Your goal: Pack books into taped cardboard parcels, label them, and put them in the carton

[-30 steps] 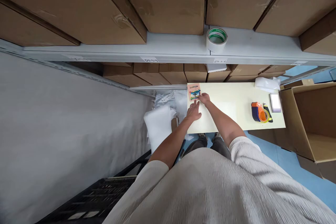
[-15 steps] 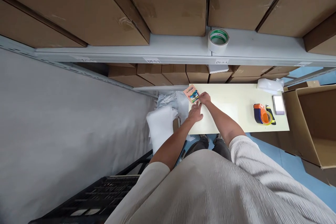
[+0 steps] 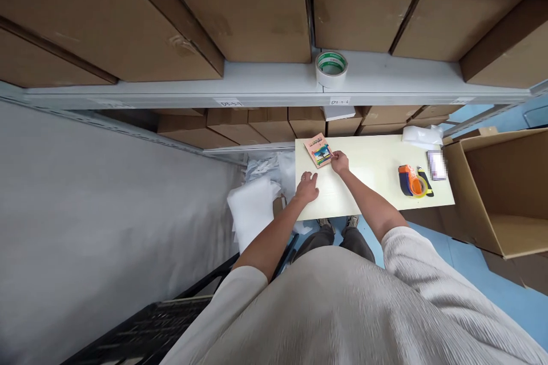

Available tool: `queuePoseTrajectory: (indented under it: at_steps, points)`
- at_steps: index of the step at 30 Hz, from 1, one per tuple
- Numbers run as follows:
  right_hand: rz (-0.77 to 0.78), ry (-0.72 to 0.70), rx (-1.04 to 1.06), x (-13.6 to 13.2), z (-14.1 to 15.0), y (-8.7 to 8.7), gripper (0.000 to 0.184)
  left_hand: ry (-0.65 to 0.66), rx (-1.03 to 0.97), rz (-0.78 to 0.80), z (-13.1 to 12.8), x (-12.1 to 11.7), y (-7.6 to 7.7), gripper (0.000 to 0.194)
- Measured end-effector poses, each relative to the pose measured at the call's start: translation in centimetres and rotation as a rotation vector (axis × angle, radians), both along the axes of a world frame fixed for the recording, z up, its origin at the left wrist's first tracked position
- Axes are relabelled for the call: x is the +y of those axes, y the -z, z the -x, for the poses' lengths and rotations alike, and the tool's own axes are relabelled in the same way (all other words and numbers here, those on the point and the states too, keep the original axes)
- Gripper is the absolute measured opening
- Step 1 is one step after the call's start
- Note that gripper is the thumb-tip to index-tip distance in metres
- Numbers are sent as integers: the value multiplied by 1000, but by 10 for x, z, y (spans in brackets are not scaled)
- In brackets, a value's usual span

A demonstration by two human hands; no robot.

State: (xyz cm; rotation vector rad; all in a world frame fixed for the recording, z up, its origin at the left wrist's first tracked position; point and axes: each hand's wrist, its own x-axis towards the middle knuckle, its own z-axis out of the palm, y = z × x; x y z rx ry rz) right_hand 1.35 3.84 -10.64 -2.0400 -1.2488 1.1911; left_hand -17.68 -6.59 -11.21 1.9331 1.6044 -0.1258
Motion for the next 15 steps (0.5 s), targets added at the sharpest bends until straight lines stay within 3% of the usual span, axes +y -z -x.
queuePoseTrajectory:
  at_steps: [7,11,15]
  points:
    - [36,88,110,-95,-71,7,18,-56,1,-36,-20,-20,-5,74]
    - [97,166,230,-144,-94,18,13,-73,-109,-20,-59,-51,-8,82]
    - [145,227,289,-165,-105,27,10,-71,-194,-8,-105,-77,-13,87]
